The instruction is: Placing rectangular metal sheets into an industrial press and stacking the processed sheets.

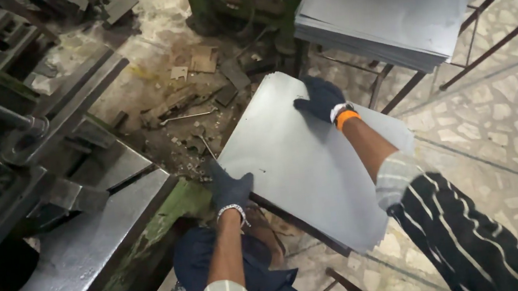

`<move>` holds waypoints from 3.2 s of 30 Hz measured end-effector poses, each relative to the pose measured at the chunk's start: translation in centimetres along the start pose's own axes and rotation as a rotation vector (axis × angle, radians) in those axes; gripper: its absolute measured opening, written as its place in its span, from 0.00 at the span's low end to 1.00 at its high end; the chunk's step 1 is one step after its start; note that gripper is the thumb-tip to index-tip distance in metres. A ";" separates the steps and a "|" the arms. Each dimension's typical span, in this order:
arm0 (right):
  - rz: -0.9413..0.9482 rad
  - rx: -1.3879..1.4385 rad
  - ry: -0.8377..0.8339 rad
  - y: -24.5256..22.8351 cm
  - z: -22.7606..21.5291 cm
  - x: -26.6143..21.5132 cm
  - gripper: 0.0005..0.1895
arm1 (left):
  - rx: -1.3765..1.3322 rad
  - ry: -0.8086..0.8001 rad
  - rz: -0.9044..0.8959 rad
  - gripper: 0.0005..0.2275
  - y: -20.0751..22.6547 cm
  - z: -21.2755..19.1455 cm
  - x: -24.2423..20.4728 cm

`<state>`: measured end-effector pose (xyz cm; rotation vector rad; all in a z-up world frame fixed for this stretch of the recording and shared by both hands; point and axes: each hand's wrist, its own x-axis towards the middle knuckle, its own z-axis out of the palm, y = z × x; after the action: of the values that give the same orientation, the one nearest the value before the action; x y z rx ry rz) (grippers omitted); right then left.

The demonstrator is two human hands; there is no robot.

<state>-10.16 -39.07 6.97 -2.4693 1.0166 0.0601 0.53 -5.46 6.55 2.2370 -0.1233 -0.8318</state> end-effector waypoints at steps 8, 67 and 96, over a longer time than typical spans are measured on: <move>0.288 -0.070 0.320 11.1 -0.7 -13.2 0.36 | 0.117 -0.042 0.131 0.44 1.8 -2.6 -2.8; 0.022 -0.063 -0.185 -1.6 -3.3 1.5 0.68 | -0.551 0.050 -0.041 0.52 2.7 0.9 -1.2; -0.594 -0.224 0.033 -16.4 4.1 -9.3 0.48 | -0.131 0.071 -0.034 0.37 -1.8 -1.8 0.2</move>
<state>-5.27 -21.10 11.87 -2.8828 0.2639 -0.0617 1.51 -3.13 6.14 2.1475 0.0028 -0.7560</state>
